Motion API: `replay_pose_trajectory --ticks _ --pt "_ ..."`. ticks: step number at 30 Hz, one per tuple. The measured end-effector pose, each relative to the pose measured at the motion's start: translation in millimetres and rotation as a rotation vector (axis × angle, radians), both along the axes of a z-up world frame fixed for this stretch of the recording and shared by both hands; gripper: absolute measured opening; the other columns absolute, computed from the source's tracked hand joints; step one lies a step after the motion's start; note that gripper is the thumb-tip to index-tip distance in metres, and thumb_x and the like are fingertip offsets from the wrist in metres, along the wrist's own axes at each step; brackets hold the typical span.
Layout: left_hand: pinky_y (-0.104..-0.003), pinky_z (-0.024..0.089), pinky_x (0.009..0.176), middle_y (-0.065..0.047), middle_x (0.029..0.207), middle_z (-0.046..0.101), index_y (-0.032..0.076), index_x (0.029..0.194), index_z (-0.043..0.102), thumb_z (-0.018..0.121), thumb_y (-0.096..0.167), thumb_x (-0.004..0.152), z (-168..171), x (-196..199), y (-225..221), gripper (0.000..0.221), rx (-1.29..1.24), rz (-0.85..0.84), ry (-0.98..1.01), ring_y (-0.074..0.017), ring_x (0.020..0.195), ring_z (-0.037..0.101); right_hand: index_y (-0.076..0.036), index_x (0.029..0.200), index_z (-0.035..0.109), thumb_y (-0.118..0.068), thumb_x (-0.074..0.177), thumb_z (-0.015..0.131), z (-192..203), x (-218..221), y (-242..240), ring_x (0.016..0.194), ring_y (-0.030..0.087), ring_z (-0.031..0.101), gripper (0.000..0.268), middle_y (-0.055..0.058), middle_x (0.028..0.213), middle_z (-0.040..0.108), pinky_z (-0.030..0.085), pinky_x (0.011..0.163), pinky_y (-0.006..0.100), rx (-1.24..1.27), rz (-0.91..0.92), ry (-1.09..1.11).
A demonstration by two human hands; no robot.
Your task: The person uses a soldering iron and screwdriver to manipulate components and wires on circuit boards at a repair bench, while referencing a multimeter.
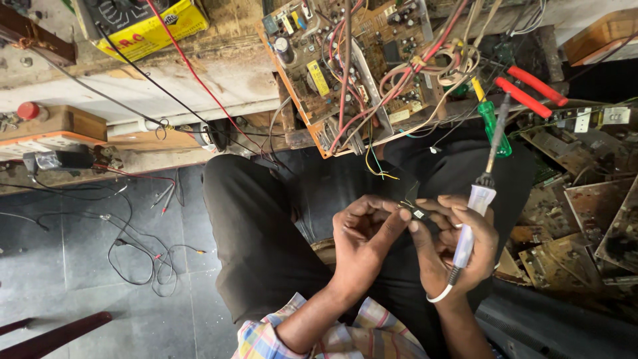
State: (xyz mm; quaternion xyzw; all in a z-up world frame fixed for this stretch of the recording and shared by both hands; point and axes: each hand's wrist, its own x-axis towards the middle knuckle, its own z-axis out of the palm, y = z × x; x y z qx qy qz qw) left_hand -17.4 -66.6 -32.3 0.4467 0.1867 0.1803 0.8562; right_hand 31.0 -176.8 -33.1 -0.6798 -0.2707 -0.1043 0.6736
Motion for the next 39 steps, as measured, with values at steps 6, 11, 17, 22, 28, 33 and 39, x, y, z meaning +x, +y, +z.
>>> replay_pose_trajectory --ticks 6,11,17,22,28,33,39 --pt "-0.021 0.055 0.08 -0.003 0.094 0.073 -0.002 0.099 0.069 0.075 0.002 0.095 9 2 4 0.008 -0.01 -0.025 0.007 -0.0053 0.087 0.067 -0.003 0.142 0.04 0.011 0.097 0.072 2 3 -1 0.111 0.028 0.07 0.057 0.02 0.13 0.052 0.066 0.095 0.036 0.044 0.022 -0.007" --pt "-0.022 0.056 0.079 -0.002 0.095 0.071 -0.001 0.107 0.066 0.075 0.003 0.094 20 3 12 0.016 0.197 0.06 0.017 -0.0061 0.085 0.067 -0.002 0.144 0.037 0.013 0.099 0.069 4 14 -5 0.11 0.028 0.072 0.057 0.021 0.132 0.053 0.067 0.091 0.034 -0.006 -0.018 -0.087" --pt "-0.025 0.057 0.075 -0.006 0.089 0.073 -0.002 0.125 0.064 0.072 0.005 0.096 29 12 41 0.031 0.639 0.181 0.07 -0.0099 0.079 0.07 0.0 0.143 0.035 0.016 0.104 0.07 12 33 -7 0.113 0.03 0.072 0.055 0.021 0.138 0.05 0.066 0.093 0.031 -0.124 -0.06 -0.126" --pt "-0.026 0.058 0.07 -0.01 0.092 0.076 0.0 0.126 0.066 0.069 0.006 0.097 33 21 55 0.03 0.817 0.031 0.09 -0.0133 0.078 0.077 0.0 0.143 0.039 0.015 0.104 0.068 18 43 5 0.108 0.029 0.074 0.051 0.017 0.135 0.05 0.066 0.091 0.031 -0.101 -0.041 -0.132" --pt "-0.027 0.059 0.073 -0.011 0.095 0.076 -0.003 0.115 0.072 0.068 0.005 0.1 26 27 58 0.017 0.772 -0.036 0.008 -0.0145 0.081 0.077 0.0 0.142 0.041 0.009 0.103 0.072 18 38 11 0.106 0.027 0.074 0.051 0.014 0.13 0.052 0.064 0.084 0.028 -0.011 -0.029 0.047" --pt "-0.025 0.06 0.077 -0.009 0.098 0.076 -0.006 0.117 0.07 0.066 0.009 0.103 20 28 60 0.02 0.594 -0.122 -0.033 -0.0121 0.09 0.076 0.0 0.142 0.042 0.009 0.105 0.071 18 39 10 0.109 0.025 0.073 0.048 0.013 0.134 0.053 0.064 0.094 0.031 0.041 -0.015 0.07" --pt "-0.023 0.058 0.079 -0.008 0.096 0.075 -0.006 0.122 0.068 0.065 0.012 0.104 19 24 59 0.026 0.499 -0.14 -0.044 -0.0107 0.087 0.073 -0.001 0.142 0.042 0.008 0.106 0.071 20 41 13 0.11 0.024 0.072 0.047 0.013 0.134 0.053 0.064 0.094 0.032 0.069 -0.009 0.075"
